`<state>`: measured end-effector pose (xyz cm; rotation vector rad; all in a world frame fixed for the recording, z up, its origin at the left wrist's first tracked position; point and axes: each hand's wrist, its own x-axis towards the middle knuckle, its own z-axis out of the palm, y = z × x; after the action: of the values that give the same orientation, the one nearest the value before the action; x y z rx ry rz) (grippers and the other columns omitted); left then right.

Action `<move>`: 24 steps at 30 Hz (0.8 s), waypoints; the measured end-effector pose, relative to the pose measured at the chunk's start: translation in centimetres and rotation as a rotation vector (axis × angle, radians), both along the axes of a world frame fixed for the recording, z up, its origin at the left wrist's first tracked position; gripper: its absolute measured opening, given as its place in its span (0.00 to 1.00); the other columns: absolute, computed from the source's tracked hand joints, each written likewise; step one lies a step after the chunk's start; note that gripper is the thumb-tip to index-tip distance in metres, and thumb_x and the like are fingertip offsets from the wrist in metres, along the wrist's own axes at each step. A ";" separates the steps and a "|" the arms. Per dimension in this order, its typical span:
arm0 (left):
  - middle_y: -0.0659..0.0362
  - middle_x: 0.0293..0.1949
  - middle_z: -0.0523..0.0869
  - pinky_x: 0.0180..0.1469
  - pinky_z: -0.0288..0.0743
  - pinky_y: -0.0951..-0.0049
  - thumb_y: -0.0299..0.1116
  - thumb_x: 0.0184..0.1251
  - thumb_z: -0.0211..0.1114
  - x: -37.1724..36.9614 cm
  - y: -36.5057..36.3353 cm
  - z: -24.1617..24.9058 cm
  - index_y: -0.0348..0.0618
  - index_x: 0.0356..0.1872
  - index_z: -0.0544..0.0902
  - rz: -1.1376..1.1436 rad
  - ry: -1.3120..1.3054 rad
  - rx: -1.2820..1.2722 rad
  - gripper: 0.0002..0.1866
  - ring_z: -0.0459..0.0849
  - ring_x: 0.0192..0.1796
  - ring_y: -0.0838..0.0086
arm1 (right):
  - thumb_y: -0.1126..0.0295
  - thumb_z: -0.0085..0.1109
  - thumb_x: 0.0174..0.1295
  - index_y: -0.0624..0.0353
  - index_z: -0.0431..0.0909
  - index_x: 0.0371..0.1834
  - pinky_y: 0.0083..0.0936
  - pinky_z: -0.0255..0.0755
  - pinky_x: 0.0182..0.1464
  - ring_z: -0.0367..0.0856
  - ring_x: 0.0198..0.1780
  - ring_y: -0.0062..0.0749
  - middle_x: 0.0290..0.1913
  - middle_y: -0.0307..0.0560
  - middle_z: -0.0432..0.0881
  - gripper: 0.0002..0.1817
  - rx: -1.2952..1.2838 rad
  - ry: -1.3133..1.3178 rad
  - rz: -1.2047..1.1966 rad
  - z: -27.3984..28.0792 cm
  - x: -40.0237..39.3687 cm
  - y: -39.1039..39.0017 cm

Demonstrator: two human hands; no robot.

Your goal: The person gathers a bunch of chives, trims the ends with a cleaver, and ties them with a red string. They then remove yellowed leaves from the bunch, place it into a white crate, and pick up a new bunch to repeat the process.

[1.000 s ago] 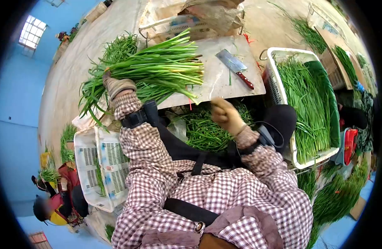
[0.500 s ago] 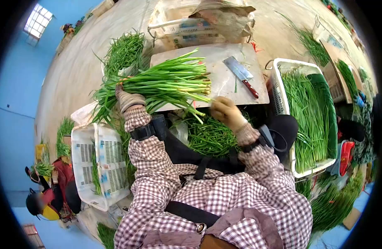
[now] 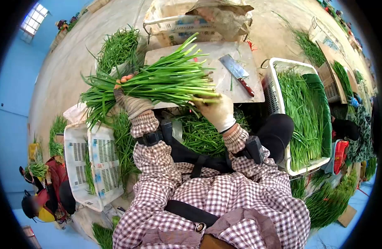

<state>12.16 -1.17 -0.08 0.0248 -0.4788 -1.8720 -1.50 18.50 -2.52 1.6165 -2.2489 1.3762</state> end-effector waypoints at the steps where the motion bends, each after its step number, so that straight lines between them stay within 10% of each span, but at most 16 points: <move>1: 0.61 0.32 0.81 0.54 0.70 0.58 0.38 0.60 0.57 -0.1 0.4 0.4 0.43 0.30 0.78 -0.028 0.010 0.006 0.09 0.77 0.42 0.69 | 0.55 0.58 0.57 0.51 0.81 0.35 0.32 0.72 0.24 0.80 0.24 0.40 0.26 0.42 0.81 0.13 0.099 0.118 -0.012 0.0 0.2 0.0; 12: 0.63 0.30 0.79 0.55 0.67 0.61 0.38 0.59 0.59 -1.1 -0.2 -0.2 0.45 0.29 0.76 -0.020 0.013 0.082 0.08 0.76 0.39 0.70 | 0.69 0.60 0.58 0.64 0.79 0.34 0.22 0.71 0.31 0.77 0.28 0.27 0.28 0.44 0.81 0.08 -0.150 -0.680 0.261 -0.6 -0.1 1.3; 16: 0.63 0.28 0.79 0.55 0.67 0.63 0.35 0.59 0.57 0.6 -0.8 0.7 0.44 0.25 0.75 -0.016 0.013 0.096 0.08 0.76 0.37 0.72 | 0.66 0.58 0.61 0.56 0.80 0.32 0.12 0.62 0.21 0.68 0.20 0.13 0.20 0.32 0.74 0.06 -0.238 -1.182 -0.262 -3.1 -3.7 5.0; 20: 0.62 0.28 0.79 0.53 0.69 0.64 0.34 0.60 0.56 1.3 -1.6 0.8 0.43 0.26 0.76 0.036 -0.028 0.035 0.07 0.76 0.39 0.71 | 0.72 0.57 0.61 0.63 0.77 0.35 0.13 0.70 0.30 0.75 0.31 0.18 0.31 0.39 0.78 0.05 -0.494 -0.602 -0.057 0.0 -7.1 5.7; 24: 0.63 0.27 0.78 0.51 0.69 0.66 0.33 0.61 0.56 -0.5 0.7 2.5 0.44 0.25 0.74 0.000 -0.017 0.074 0.07 0.75 0.37 0.72 | 0.74 0.62 0.52 0.58 0.76 0.47 0.28 0.75 0.38 0.79 0.39 0.41 0.42 0.48 0.78 0.17 -0.056 -0.235 0.337 4.0 -3.8 1.7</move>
<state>11.62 -0.52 2.39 0.0906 -0.4207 -1.8907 -5.29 20.25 1.48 1.9783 -2.0950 1.7736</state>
